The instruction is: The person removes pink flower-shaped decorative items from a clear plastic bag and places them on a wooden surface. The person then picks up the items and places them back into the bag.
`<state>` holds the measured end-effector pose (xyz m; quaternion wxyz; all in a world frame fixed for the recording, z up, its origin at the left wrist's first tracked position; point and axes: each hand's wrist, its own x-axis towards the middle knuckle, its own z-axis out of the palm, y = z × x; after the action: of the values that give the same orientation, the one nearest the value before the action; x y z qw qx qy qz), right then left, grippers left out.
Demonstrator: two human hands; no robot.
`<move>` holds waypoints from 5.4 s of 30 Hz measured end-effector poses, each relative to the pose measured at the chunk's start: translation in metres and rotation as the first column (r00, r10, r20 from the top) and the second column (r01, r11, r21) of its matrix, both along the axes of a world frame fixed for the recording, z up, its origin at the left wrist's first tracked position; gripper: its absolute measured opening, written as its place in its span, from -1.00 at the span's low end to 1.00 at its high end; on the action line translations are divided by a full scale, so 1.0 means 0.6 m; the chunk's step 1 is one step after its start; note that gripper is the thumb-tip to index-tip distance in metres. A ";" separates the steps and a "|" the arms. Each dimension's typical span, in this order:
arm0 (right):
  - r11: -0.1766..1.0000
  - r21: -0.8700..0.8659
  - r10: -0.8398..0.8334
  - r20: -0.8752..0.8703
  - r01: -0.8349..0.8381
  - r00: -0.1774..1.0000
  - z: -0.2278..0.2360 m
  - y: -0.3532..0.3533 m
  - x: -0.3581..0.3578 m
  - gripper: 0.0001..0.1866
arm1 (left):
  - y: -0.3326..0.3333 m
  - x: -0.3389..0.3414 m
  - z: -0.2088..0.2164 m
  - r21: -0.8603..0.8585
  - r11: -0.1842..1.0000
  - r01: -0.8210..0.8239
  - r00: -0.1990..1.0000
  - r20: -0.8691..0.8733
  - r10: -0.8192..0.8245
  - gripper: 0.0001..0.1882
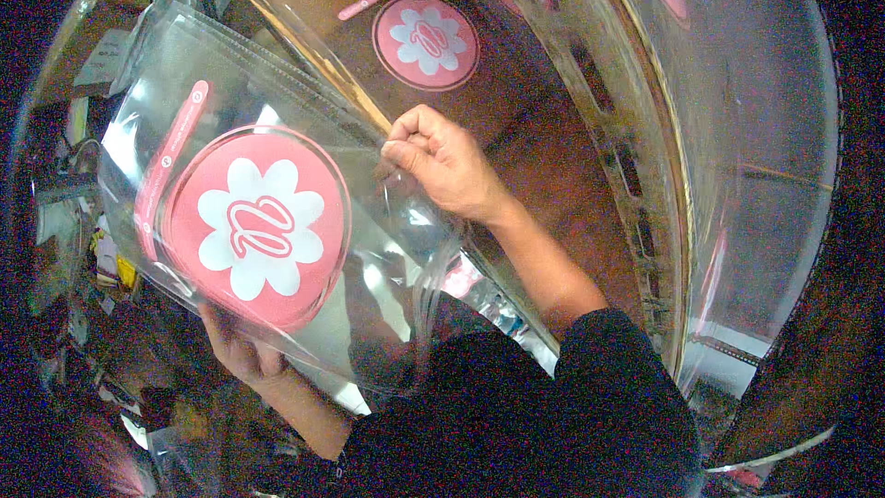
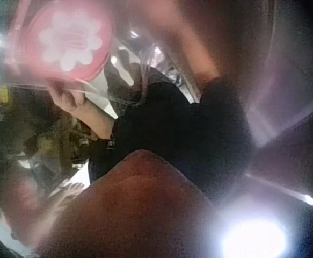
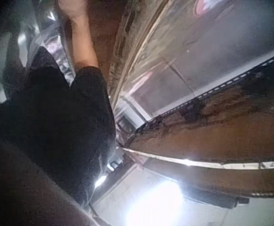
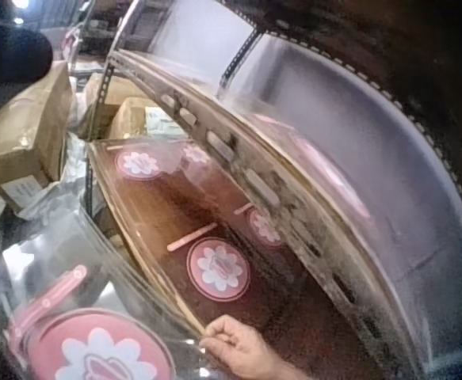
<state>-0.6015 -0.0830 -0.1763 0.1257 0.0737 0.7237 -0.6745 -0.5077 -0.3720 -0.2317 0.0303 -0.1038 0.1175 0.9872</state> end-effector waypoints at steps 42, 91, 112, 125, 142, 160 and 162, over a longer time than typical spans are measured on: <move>-0.004 0.954 -0.383 -0.277 0.298 0.881 -0.147 0.969 0.365 -0.73 | 0.261 0.395 -0.106 0.176 0.962 0.208 0.927 0.278 -0.251 -0.47; 0.206 0.953 0.113 -0.248 0.221 0.962 -0.164 0.737 0.351 -0.37 | 0.267 0.410 -0.116 0.144 0.968 0.207 0.894 0.374 -0.247 -0.48; 0.198 0.957 0.141 -0.240 0.210 0.960 -0.162 0.740 0.339 -0.40 | 0.268 0.399 -0.108 0.124 0.972 0.199 0.860 0.453 -0.234 -0.44; 0.181 0.935 0.147 -0.333 0.306 0.931 -0.172 0.746 0.333 -0.47 | 0.264 0.397 -0.107 0.136 0.974 0.181 0.879 0.422 -0.222 -0.48; 0.789 0.577 0.403 -0.227 -0.212 0.887 -0.086 0.222 0.295 -0.66 | 0.256 0.393 -0.076 0.092 0.985 0.143 0.881 0.441 -0.169 -0.42; 0.979 -0.140 0.184 0.270 -0.150 0.945 -0.113 0.099 0.406 -0.74 | 0.168 0.443 -0.007 0.028 0.995 0.098 0.985 0.142 -0.101 -0.43; 0.993 -0.081 0.103 0.221 -0.087 0.970 -0.089 0.131 0.407 -0.79 | 0.172 0.435 -0.003 0.009 0.994 0.108 0.960 0.261 -0.107 -0.41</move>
<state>-0.3576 -0.0046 -0.2295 0.2413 0.1105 0.6834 -0.6802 -0.2466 -0.2686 -0.2336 0.0987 -0.2263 0.1205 0.9615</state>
